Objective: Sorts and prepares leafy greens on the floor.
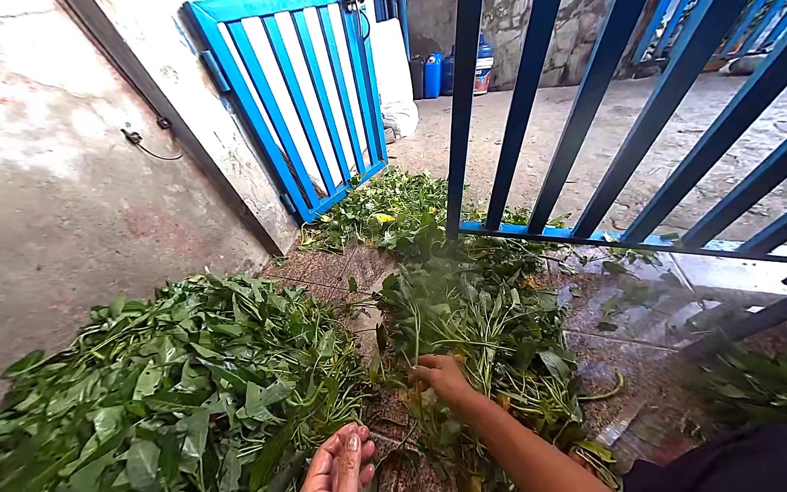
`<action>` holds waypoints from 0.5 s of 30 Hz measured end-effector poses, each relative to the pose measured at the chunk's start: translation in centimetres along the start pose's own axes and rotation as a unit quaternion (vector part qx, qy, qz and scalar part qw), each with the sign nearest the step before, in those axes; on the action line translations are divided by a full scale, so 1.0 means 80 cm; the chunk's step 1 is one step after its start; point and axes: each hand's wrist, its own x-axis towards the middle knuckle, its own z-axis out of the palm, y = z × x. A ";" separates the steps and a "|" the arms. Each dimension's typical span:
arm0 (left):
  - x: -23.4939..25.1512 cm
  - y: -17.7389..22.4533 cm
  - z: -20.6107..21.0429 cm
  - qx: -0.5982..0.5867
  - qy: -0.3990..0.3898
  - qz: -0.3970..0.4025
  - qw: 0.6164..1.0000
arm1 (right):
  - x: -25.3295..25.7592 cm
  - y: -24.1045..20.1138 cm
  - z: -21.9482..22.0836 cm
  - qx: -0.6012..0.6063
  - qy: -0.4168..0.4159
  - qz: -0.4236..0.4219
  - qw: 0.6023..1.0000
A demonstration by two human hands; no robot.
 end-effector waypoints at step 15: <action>-0.027 0.005 0.017 0.053 -0.046 0.243 0.968 | -0.191 0.040 0.078 -0.155 0.117 -0.461 0.866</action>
